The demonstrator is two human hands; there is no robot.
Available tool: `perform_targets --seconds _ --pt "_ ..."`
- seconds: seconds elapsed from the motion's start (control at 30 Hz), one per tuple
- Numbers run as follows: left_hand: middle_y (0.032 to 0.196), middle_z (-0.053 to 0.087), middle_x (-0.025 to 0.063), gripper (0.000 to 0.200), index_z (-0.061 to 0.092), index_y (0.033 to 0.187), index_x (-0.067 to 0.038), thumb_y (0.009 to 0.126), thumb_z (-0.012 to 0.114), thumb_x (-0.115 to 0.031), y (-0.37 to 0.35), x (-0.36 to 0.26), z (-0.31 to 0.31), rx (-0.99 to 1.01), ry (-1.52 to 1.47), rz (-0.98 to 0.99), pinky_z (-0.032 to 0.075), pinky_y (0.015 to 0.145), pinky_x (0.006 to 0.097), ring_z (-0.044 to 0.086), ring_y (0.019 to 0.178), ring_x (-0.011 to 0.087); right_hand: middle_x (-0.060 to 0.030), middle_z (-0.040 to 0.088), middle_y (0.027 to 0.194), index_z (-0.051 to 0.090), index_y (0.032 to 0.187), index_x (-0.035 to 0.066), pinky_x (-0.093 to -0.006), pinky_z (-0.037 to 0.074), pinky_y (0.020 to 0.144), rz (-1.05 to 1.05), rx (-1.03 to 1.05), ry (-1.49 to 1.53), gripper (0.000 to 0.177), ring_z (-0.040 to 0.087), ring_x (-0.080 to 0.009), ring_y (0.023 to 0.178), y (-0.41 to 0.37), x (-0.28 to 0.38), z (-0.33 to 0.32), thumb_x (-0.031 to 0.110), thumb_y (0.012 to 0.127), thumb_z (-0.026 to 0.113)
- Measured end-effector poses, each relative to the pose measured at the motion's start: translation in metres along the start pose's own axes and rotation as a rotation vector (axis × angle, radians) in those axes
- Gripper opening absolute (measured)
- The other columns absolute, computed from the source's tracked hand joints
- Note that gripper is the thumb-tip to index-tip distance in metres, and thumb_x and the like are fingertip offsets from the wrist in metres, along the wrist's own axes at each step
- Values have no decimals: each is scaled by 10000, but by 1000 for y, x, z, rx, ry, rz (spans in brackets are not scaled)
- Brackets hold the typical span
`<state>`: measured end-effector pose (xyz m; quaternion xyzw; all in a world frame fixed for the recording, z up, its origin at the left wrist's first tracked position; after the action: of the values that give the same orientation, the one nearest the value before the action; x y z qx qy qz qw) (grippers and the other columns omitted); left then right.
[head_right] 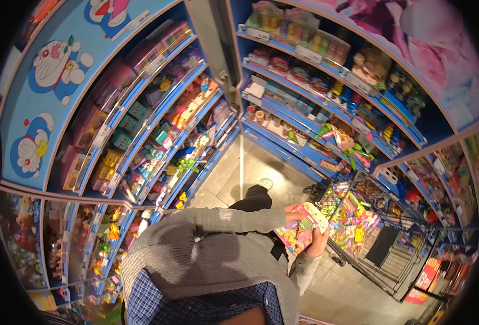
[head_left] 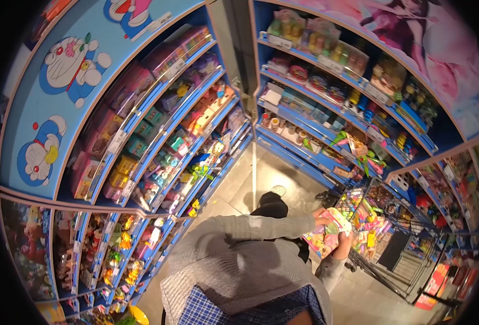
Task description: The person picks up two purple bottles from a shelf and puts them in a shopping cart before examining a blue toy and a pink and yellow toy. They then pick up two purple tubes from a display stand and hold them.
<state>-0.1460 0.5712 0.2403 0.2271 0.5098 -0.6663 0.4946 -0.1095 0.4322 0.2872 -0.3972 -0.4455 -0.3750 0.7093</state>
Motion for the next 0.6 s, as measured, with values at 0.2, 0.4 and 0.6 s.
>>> perform_targets --seconds 0.2,0.4,0.6 --pt "1044 487 79 518 351 1161 -28 785 542 -330 -15 -11 21 188 -8 81 373 802 242 455 978 123 -135 457 1085 332 1155 -22 -291 353 856 -133 -172 52 409 454 -190 979 -28 4 -15 44 774 465" --pt "1048 492 100 623 322 1187 -21 730 607 -334 -36 -18 27 238 205 -4 373 802 245 461 970 137 -131 454 1082 320 1164 -19 -288 354 854 -122 -181 84 420 451 -184 972 -47 -6 -24 90 787 469" --pt "1024 510 85 607 327 1176 -14 707 646 -231 -40 -22 1 61 179 46 409 785 257 494 912 137 -127 454 1102 295 1179 5 -302 342 880 -12 -16 191 451 446 -197 1015 -34 -27 -8 77 780 492"
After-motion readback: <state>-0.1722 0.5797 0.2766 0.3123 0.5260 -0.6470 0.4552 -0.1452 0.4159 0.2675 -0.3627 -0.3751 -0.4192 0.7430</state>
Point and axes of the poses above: each hand's wrist, its own y-axis towards the middle knuckle, its own z-axis out of the palm, x = y × z, the point moved 1 cm from there along y, towards the middle knuckle
